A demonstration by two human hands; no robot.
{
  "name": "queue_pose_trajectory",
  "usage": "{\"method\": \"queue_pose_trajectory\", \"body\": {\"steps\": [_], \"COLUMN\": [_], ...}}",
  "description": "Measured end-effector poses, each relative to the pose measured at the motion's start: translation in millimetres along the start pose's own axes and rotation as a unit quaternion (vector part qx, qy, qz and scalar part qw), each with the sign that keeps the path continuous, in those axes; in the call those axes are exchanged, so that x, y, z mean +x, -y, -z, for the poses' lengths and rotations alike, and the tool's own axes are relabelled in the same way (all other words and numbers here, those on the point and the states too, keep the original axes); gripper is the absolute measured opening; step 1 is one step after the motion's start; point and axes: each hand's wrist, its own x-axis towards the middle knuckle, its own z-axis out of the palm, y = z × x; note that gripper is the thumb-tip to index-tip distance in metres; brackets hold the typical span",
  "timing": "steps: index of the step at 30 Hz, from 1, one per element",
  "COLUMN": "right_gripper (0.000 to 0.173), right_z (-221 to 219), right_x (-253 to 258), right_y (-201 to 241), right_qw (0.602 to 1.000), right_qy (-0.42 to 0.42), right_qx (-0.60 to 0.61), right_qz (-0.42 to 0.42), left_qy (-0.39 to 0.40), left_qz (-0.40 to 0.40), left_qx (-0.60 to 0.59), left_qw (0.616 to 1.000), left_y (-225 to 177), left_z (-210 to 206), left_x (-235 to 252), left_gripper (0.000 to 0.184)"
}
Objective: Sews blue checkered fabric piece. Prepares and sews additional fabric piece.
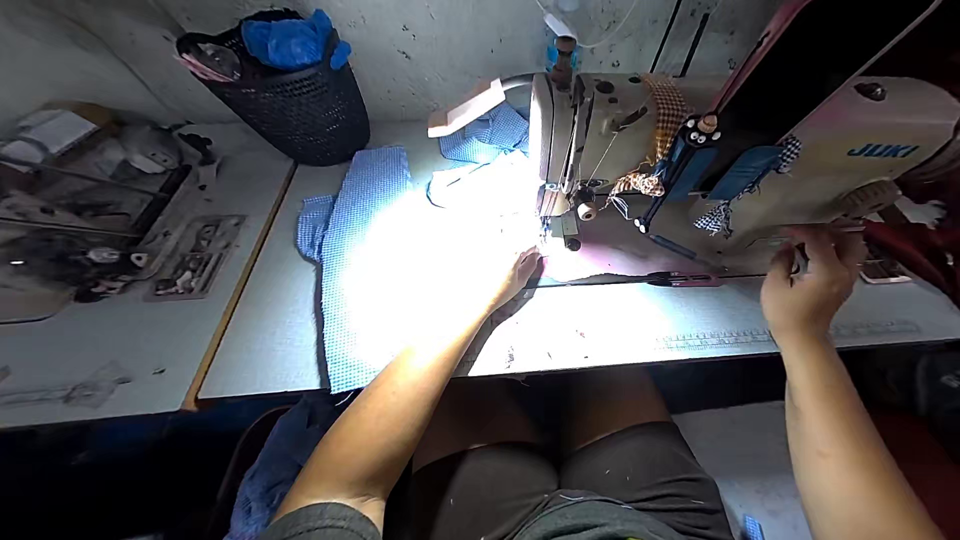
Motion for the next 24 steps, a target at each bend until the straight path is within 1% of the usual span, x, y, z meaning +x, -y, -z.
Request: {"method": "queue_pose_trajectory", "body": {"steps": [1,3,5,6,8,11,15,21,24], "right_gripper": [0.034,0.040,0.045,0.046,0.047,0.046,0.046,0.048,0.048], "right_z": [-1.8,-5.8,-12.5,-16.7,-24.2,-27.0,-26.4,-27.9,-28.5], "right_x": [3.1,6.9,7.4,6.2,3.4,1.7,1.2,1.4,0.5], "right_y": [-7.7,-18.7,-28.6,-32.2,-37.1,-37.3,-37.0,-38.0,-37.2], "right_qw": [1.000,0.998,0.998,0.998,0.998,0.998,0.998,0.998,0.998], "right_qy": [-0.014,-0.023,-0.032,-0.039,-0.042,-0.043,-0.043,-0.040,-0.043], "right_qx": [-0.016,-0.044,-0.047,-0.044,-0.043,-0.044,-0.042,-0.051,-0.051], "right_qz": [0.016,0.034,0.020,0.013,0.002,-0.007,-0.007,-0.006,-0.006], "left_qy": [0.003,0.003,-0.005,-0.016,-0.010,0.008,0.010,-0.015,-0.008], "left_qz": [0.005,0.011,0.009,-0.005,-0.011,-0.001,0.013,-0.032,-0.042], "left_qx": [0.000,-0.003,-0.008,-0.001,0.006,-0.009,-0.025,0.039,0.037], "left_qw": [1.000,1.000,1.000,1.000,1.000,1.000,1.000,0.999,0.998], "left_y": [-1.5,-2.9,-3.2,-0.7,1.3,-1.2,0.6,2.1,12.4], "left_z": [0.5,0.5,-0.9,-2.9,-2.3,0.7,0.2,3.6,1.7], "left_x": [-0.5,-0.4,-1.2,-1.3,-0.1,0.2,2.7,7.5,14.5], "left_gripper": [0.026,0.027,0.026,0.025,0.025,0.027,0.026,0.023,0.024]}}
